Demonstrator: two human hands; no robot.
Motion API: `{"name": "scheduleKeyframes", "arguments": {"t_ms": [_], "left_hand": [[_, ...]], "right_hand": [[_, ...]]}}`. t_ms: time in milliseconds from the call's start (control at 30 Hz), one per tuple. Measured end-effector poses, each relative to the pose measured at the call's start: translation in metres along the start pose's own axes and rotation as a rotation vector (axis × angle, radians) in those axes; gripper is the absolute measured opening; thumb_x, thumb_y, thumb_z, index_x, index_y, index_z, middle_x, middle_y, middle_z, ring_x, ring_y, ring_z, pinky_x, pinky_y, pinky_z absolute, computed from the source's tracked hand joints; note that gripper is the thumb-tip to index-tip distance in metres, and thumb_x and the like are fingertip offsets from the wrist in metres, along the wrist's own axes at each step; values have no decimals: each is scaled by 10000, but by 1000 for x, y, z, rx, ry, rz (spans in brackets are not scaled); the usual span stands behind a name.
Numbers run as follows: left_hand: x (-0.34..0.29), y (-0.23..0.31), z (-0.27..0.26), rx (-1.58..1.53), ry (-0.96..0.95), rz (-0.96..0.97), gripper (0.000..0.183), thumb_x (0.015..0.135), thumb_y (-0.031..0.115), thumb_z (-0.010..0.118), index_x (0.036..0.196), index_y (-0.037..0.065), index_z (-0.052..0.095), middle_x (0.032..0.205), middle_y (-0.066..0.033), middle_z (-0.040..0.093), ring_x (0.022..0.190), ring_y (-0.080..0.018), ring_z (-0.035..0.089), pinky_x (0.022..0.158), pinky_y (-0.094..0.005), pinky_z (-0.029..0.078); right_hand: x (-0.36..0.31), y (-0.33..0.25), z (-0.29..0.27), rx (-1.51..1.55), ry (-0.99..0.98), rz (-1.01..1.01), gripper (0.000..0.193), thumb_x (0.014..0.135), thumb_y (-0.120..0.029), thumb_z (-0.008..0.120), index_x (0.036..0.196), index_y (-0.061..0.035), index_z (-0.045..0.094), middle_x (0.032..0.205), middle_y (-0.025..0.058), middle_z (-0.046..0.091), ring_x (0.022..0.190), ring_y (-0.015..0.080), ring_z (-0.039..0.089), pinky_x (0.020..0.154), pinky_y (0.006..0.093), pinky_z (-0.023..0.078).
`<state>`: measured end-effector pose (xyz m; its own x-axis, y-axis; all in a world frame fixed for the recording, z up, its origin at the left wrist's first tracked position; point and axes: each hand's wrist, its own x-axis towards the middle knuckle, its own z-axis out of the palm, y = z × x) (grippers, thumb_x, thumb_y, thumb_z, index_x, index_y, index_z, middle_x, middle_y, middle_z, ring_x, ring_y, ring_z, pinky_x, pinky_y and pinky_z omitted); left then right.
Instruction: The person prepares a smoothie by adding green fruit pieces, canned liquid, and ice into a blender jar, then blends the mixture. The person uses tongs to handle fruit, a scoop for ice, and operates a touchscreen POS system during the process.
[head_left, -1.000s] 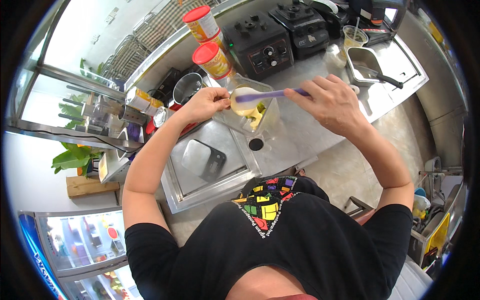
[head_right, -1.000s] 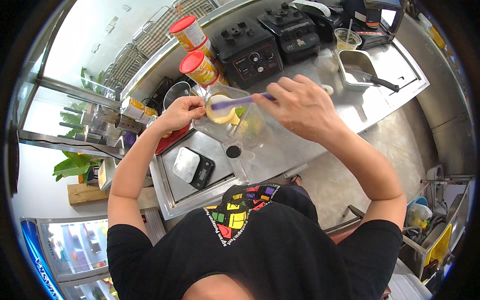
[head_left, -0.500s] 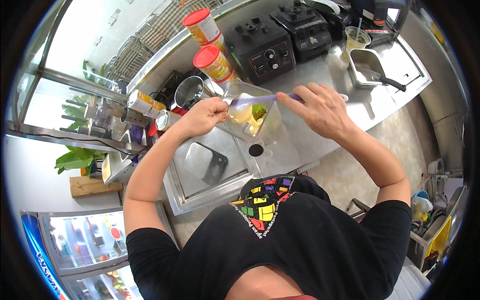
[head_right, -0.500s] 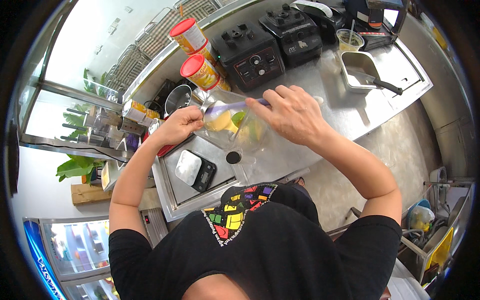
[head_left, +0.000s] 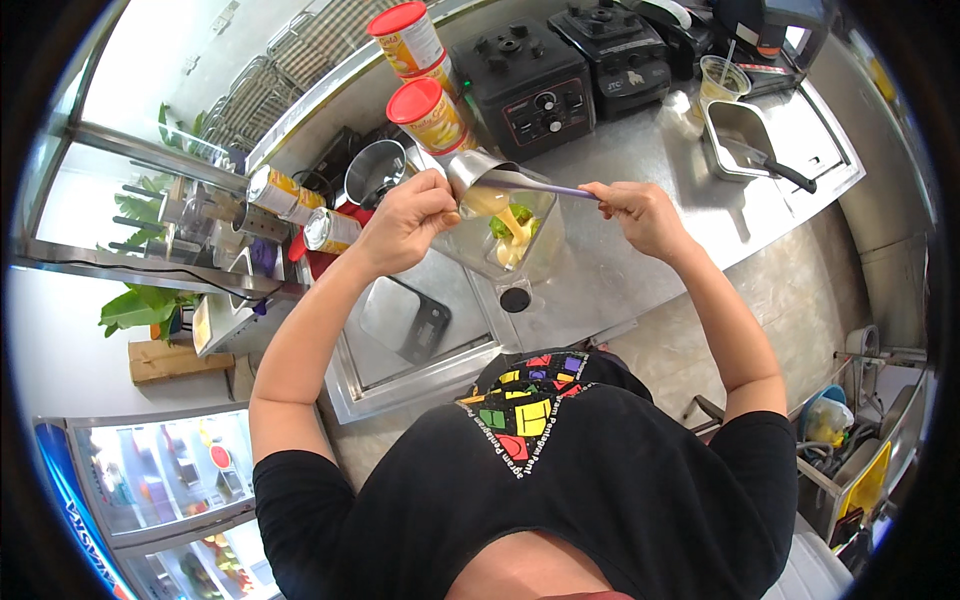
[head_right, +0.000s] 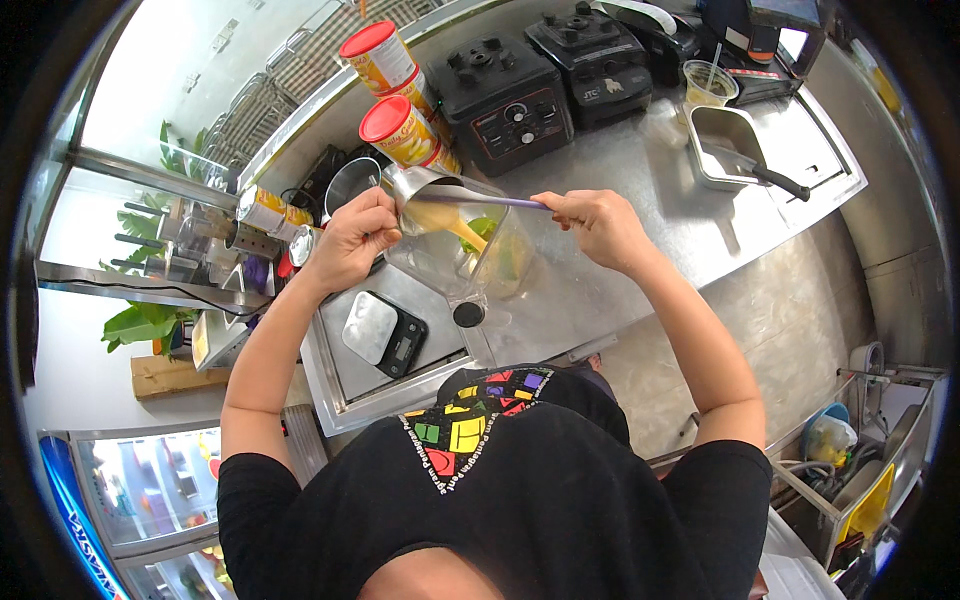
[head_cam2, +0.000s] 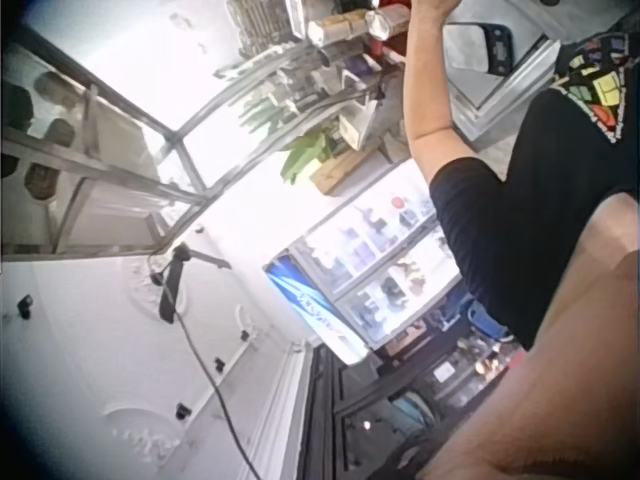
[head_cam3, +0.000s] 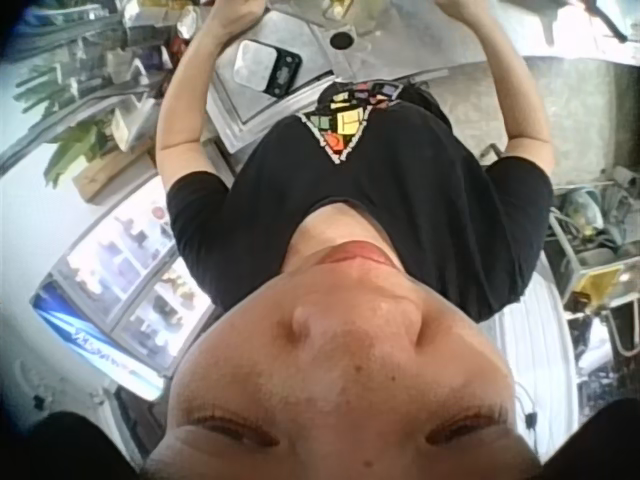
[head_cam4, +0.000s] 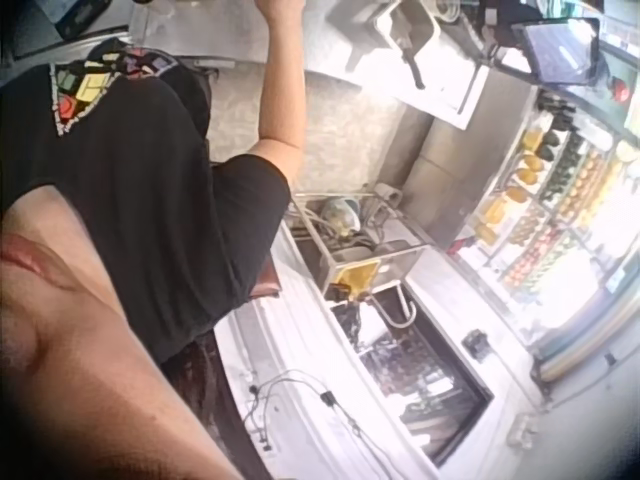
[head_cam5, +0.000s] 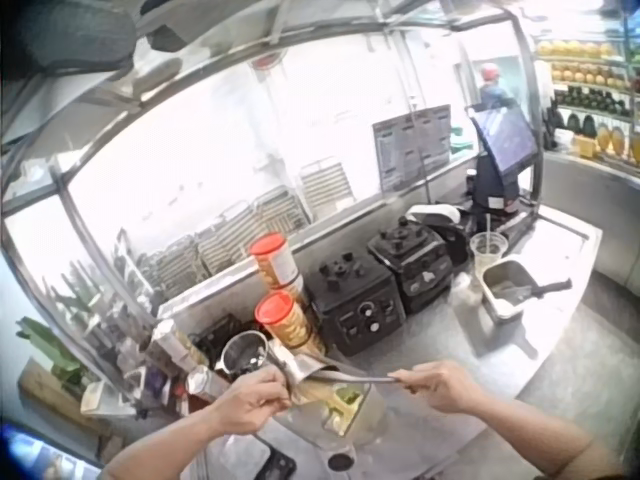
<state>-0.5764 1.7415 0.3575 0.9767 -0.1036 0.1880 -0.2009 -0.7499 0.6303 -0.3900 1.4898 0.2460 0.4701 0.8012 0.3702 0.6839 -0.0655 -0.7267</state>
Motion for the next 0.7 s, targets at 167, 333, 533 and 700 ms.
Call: {"name": "scheduleKeyframes", "arguments": {"t_ms": [167, 333, 533, 700], "left_hand": [[0, -5, -2, -62, 4, -6, 112, 802, -37, 612, 784, -5, 506, 817, -59, 471, 729, -192, 482, 678, -283, 417], [-6, -17, -9, -128, 17, -43, 119, 808, -26, 608, 778, -1, 495, 812, -58, 470, 720, -182, 473, 669, -273, 409], [-14, -33, -12, -92, 71, -34, 119, 818, -13, 602, 774, -10, 491, 791, -63, 472, 696, -178, 478, 646, -277, 414], [-25, -56, 9, -80, 70, 33, 99, 823, -3, 603, 791, -10, 510, 792, -85, 493, 695, -210, 508, 643, -296, 429]], "right_hand": [[0, 20, 6, 174, -83, 31, 478, 724, 124, 469, 1091, -114, 664, 696, 84, 594, 651, 187, 581, 647, 285, 488], [-7, 17, 3, 205, -147, 93, 491, 717, 138, 472, 1086, -121, 667, 705, 67, 593, 676, 175, 579, 664, 281, 480], [-30, -34, -14, -489, 67, -144, 398, 731, 41, 564, 1030, -186, 697, 746, 18, 589, 688, 157, 564, 605, 301, 443], [-52, -110, -44, -978, 79, -143, 363, 732, -43, 585, 1045, -211, 662, 792, -9, 562, 729, 155, 539, 648, 305, 414]]}}
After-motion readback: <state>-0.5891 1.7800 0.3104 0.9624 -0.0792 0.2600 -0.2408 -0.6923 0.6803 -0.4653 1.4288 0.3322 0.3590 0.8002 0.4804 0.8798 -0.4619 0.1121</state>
